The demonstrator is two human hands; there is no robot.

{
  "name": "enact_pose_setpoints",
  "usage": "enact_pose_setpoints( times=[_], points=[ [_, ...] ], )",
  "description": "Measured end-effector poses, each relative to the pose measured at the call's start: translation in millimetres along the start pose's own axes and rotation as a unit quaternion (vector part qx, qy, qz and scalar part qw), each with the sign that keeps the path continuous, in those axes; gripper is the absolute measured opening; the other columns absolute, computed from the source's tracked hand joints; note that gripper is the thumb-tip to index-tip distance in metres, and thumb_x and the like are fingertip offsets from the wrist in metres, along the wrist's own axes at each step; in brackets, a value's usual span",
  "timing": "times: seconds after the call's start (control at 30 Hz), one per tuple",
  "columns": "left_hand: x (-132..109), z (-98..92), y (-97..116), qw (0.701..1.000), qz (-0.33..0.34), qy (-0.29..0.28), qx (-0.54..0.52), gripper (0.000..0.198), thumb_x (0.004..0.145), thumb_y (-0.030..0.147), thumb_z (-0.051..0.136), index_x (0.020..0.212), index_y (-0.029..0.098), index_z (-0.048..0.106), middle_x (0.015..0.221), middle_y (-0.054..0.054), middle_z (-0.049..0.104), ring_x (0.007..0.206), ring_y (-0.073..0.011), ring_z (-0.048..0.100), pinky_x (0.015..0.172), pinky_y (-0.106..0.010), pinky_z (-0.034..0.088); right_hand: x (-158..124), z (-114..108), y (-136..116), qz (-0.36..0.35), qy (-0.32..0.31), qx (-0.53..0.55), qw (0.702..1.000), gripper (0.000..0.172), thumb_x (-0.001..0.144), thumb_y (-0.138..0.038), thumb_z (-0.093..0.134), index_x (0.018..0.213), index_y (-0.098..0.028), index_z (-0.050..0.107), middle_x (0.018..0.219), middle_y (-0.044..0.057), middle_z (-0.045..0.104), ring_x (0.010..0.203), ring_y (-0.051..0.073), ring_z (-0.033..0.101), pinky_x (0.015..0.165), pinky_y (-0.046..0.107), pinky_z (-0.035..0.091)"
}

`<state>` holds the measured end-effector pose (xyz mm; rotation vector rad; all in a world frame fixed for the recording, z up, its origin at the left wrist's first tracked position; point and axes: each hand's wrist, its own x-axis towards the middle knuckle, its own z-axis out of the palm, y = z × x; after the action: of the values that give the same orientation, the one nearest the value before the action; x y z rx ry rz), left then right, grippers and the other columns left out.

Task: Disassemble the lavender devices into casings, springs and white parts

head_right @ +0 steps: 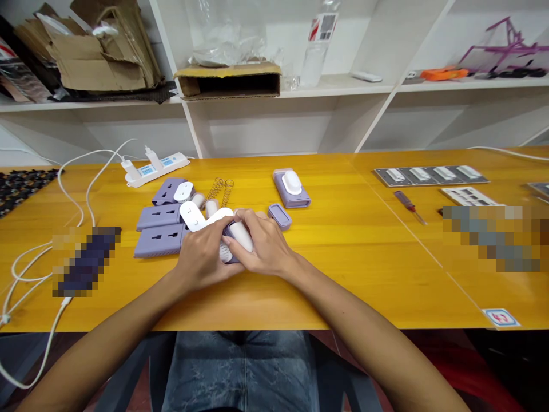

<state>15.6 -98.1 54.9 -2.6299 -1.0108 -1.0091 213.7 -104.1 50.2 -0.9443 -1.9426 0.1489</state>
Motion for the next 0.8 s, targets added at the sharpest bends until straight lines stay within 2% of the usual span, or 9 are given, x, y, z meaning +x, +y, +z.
enact_pose_setpoints(
  times=[0.17,0.33,0.57,0.8],
  points=[
    [-1.4,2.3,2.4,1.000,-0.008,-0.005,0.000,0.066,0.087,0.047,0.077,0.141,0.016,0.055,0.121,-0.016,0.082,0.095,-0.0314,0.083,0.076,-0.038,0.064,-1.6,4.7,-0.7,-0.010,0.041,0.016,0.999,0.016,0.103,-0.036,0.064,0.114,-0.025,0.060,0.091,0.007,0.074,0.078,0.025,0.069,0.069,0.040,0.050],
    [-2.2,3.3,2.3,1.000,-0.018,-0.008,-0.008,0.068,0.085,0.048,0.080,0.140,0.015,0.056,0.120,-0.016,0.082,0.098,-0.0330,0.083,0.079,-0.041,0.065,-5.6,9.7,-3.4,0.023,0.071,0.041,0.996,0.009,0.107,-0.033,0.059,0.110,-0.026,0.062,0.081,0.005,0.069,0.081,0.026,0.070,0.069,0.042,0.052],
    [-1.9,3.2,2.0,1.000,-0.014,0.004,-0.014,0.065,0.086,0.045,0.080,0.137,0.014,0.056,0.120,-0.016,0.082,0.098,-0.0336,0.084,0.079,-0.042,0.066,-6.9,14.5,-5.9,0.025,0.108,0.061,0.992,0.004,0.107,-0.029,0.059,0.107,-0.026,0.061,0.085,0.005,0.071,0.080,0.024,0.068,0.067,0.039,0.050],
    [-0.9,4.6,1.2,1.000,-0.019,-0.005,-0.020,0.063,0.085,0.041,0.079,0.138,0.015,0.056,0.122,-0.016,0.082,0.100,-0.0336,0.084,0.082,-0.042,0.066,-8.0,15.0,-0.6,0.022,0.097,0.078,0.992,0.005,0.108,-0.027,0.059,0.110,-0.025,0.063,0.091,0.005,0.073,0.080,0.023,0.067,0.070,0.039,0.051]
  ],
)
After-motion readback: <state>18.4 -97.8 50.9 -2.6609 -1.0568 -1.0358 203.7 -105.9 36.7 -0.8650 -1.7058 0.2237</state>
